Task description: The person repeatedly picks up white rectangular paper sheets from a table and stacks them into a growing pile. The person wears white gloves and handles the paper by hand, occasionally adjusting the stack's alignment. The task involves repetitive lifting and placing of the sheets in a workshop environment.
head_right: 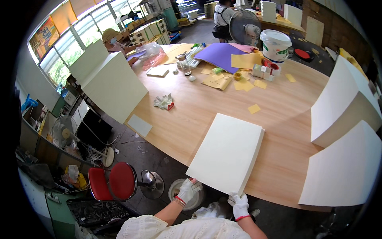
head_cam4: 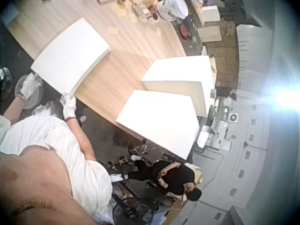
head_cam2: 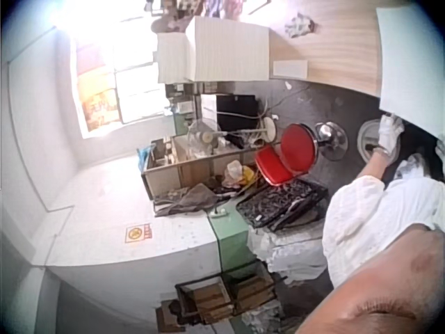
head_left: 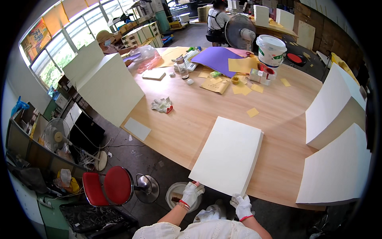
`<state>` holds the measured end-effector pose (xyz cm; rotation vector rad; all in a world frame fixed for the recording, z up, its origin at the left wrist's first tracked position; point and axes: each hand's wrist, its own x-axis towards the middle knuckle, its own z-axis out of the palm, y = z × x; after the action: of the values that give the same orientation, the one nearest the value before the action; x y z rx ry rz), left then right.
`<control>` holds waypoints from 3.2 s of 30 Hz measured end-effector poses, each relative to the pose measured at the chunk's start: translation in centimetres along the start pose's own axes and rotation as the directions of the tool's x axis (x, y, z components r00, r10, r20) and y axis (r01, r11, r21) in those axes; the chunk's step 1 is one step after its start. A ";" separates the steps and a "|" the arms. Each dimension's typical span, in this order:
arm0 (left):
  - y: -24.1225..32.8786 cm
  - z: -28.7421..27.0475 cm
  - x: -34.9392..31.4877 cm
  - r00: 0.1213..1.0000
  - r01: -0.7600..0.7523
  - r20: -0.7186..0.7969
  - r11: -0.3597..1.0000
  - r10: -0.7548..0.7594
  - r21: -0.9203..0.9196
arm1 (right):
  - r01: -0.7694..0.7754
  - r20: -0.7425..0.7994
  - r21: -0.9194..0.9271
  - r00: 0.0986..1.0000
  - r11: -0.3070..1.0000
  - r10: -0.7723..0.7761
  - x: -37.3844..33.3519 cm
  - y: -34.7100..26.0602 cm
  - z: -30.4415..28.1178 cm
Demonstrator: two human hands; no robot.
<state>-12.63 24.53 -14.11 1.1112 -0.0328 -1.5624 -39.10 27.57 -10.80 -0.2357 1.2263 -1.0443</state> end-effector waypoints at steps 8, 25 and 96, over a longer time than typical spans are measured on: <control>-3.5 2.2 -2.7 0.998 -0.058 0.024 0.985 0.055 0.162 | 0.017 -0.059 -0.073 0.998 0.997 -0.021 -1.9 -1.2 -3.7; -5.6 4.5 -0.7 0.991 0.120 0.068 0.992 -0.119 -0.023 | 0.062 -0.151 -0.086 0.986 0.994 -0.075 -1.3 -1.5 -6.9; 20.0 30.7 44.0 0.878 -0.475 0.176 0.767 0.445 0.431 | 0.507 0.113 -0.408 0.853 0.759 -0.510 28.5 -18.9 12.3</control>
<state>-12.65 -32.74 -13.08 1.2983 -0.7127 -1.1583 -39.52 -8.71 -12.41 -0.9582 1.4263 -1.2249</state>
